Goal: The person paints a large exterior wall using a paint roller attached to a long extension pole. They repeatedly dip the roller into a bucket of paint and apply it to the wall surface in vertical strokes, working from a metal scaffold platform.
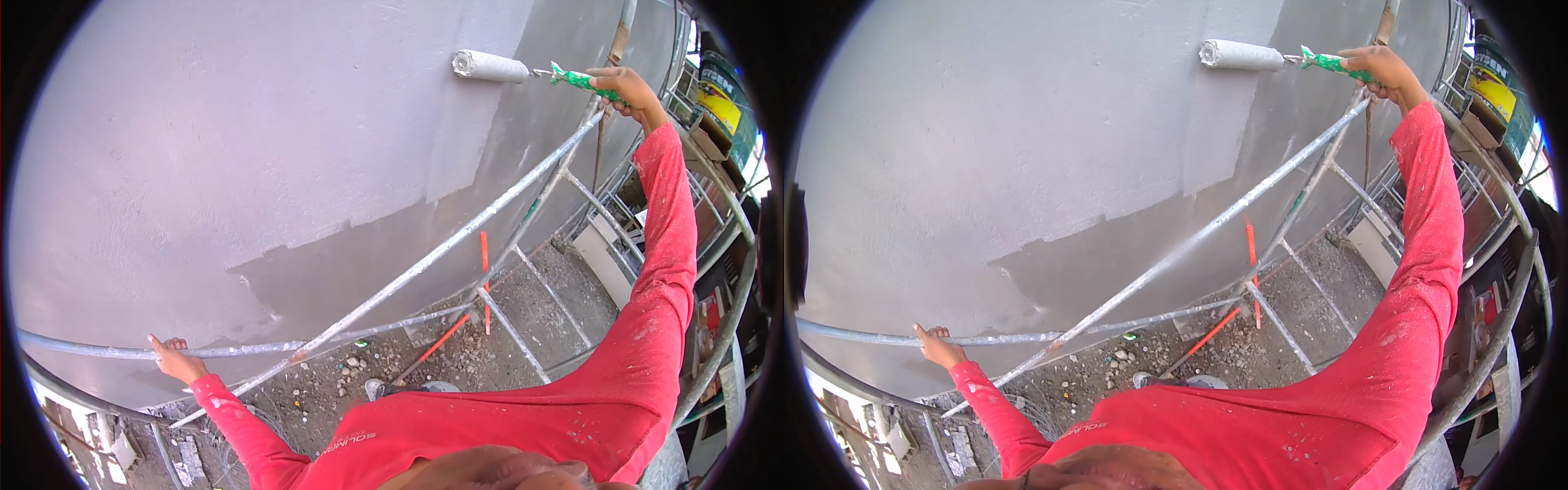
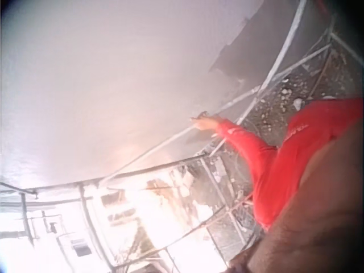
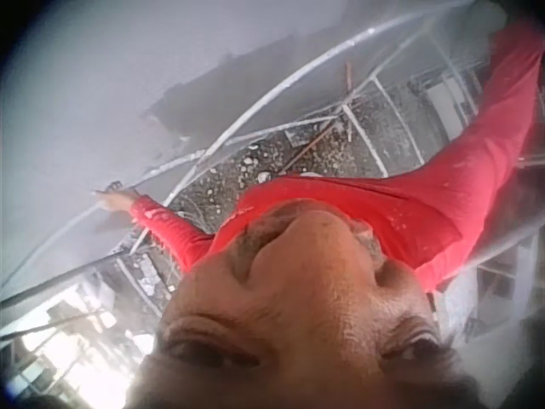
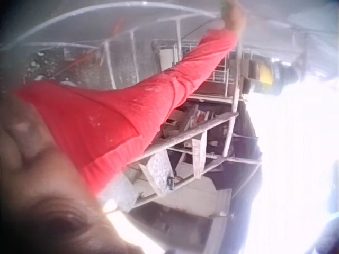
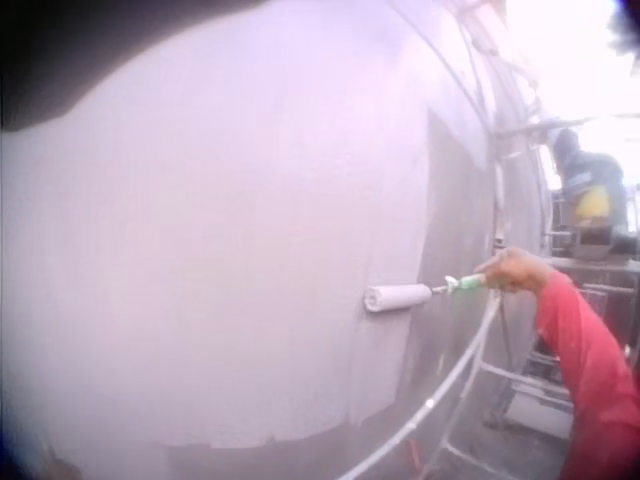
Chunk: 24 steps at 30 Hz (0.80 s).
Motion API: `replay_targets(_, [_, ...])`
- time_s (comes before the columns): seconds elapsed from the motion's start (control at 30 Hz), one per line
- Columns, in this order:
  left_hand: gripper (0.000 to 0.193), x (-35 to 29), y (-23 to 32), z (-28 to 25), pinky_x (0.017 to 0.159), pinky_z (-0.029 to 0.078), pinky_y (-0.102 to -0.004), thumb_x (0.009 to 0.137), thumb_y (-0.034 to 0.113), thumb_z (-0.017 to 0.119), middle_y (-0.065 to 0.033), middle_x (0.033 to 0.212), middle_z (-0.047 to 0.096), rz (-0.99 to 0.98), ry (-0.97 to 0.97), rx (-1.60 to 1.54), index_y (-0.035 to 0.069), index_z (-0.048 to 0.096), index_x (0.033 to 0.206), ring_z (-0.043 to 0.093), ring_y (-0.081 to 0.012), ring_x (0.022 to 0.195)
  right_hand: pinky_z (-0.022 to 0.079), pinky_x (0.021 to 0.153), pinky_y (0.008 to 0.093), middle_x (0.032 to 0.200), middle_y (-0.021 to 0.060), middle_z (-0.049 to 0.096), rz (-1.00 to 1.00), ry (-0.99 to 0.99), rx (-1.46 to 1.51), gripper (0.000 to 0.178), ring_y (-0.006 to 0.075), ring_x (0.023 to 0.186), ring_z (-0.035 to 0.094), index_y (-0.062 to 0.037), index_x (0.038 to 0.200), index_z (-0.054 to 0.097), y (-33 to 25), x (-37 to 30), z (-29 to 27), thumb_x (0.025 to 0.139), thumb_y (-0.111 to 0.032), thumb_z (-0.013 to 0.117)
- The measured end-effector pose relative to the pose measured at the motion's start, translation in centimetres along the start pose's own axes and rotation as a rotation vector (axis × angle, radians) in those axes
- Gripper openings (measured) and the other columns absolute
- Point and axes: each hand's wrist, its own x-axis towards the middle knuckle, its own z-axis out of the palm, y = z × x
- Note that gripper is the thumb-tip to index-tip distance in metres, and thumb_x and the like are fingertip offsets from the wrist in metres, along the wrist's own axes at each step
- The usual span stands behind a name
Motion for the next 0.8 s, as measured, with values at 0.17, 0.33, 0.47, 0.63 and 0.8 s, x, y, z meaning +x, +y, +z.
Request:
replay_targets(0.17, [0.037,0.9,-0.6,-0.6,0.048,0.03,-0.0278,0.093,0.031,0.065,-0.0007,0.061,0.038,-0.004,0.002,-0.035,-0.001,0.046,0.094,0.036,-0.0108,0.052,0.024,0.035,0.0162,0.066,-0.0021,0.052,-0.093,0.165,0.144,0.045,0.0021,0.041,0.035,-0.0081,0.128,0.062,-2.7,0.3,-4.3,0.088,-0.028,0.064])
replay_targets(0.33, [0.038,1.3,-0.1,-0.8,0.046,0.028,-0.0264,0.092,0.034,0.066,0.0014,0.06,0.036,0.009,0.031,-0.052,0.002,0.045,0.094,0.034,-0.0091,0.05,0.027,0.039,0.0151,0.069,-0.003,0.054,-0.208,0.374,0.335,0.044,0.0017,0.045,0.036,-0.0118,0.127,0.063,-4.2,4.2,-5.6,0.087,-0.03,0.066])
replay_targets(0.47, [0.036,1.3,-1.3,-0.5,0.045,0.027,-0.0259,0.092,0.034,0.066,0.0026,0.06,0.034,-0.032,0.072,-0.02,0.007,0.043,0.087,0.032,-0.008,0.05,0.028,0.041,0.0167,0.07,-0.0028,0.055,-0.314,0.502,0.409,0.043,0.0023,0.048,0.039,-0.0126,0.126,0.064,-7.6,7.4,-7.1,0.086,-0.029,0.068])
replay_targets(0.63, [0.039,1.6,-1.8,-0.6,0.044,0.025,-0.0252,0.092,0.037,0.065,0.0033,0.059,0.032,-0.017,0.107,0.014,0.012,0.039,0.078,0.031,-0.0072,0.049,0.032,0.043,0.0193,0.072,-0.001,0.057,-0.418,0.66,0.494,0.042,0.004,0.05,0.041,-0.0119,0.124,0.065,-11.0,13.7,-9.5,0.085,-0.028,0.069])
replay_targets(0.8, [0.045,1.7,-0.9,-0.9,0.044,0.025,-0.0247,0.09,0.041,0.067,0.0049,0.057,0.029,-0.004,0.176,0.018,0.016,0.035,0.07,0.031,-0.0071,0.047,0.032,0.042,0.0194,0.072,-0.0009,0.058,-0.539,0.738,0.576,0.043,0.0037,0.05,0.042,-0.0113,0.124,0.065,-15.1,21.2,-13.0,0.085,-0.029,0.071])
